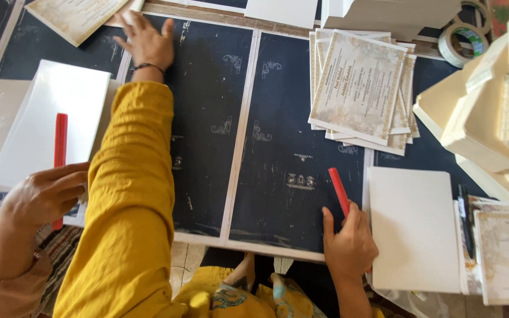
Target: Assembling paper invitations by folding cards and inserting them into envelopes or folders.
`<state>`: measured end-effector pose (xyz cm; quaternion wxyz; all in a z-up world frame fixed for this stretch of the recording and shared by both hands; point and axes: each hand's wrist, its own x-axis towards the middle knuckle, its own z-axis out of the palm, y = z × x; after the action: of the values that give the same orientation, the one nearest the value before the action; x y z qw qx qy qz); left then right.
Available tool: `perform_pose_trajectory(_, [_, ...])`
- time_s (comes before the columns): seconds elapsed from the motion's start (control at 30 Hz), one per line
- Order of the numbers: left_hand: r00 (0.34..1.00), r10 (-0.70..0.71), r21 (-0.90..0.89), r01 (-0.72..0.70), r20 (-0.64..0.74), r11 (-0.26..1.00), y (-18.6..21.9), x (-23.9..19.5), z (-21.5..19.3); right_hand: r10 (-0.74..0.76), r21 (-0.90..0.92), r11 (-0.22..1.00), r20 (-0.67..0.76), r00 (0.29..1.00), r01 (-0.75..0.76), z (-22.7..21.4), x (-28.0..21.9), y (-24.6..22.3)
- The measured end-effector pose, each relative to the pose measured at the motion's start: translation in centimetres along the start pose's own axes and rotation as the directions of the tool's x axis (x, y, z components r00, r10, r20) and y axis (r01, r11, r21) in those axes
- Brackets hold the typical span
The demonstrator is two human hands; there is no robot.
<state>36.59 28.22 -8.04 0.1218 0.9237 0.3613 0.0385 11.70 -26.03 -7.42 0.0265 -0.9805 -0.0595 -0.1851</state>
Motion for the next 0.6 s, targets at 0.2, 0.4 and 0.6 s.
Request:
perform_pose_trajectory(0.2, [0.971,0.235,-0.416,-0.226,-0.030,0.881,5.1,-15.2,-0.6,-0.024,0.022,0.999,-0.026,0.999,0.025,-0.7,-0.1,-0.1])
perform_pose_trajectory(0.4, [0.820,0.572,-0.535,-0.481,0.007,0.695,1.9,-35.4,-8.8,0.128,0.272,0.948,0.152,0.980,-0.166,0.3,1.1,1.9])
perform_pose_trajectory(0.6, [0.863,0.471,-0.912,-0.327,-0.182,0.247,-9.1,-40.1,-5.5,-0.050,0.680,-0.288,0.693,0.720,-0.674,-0.3,2.5,1.6])
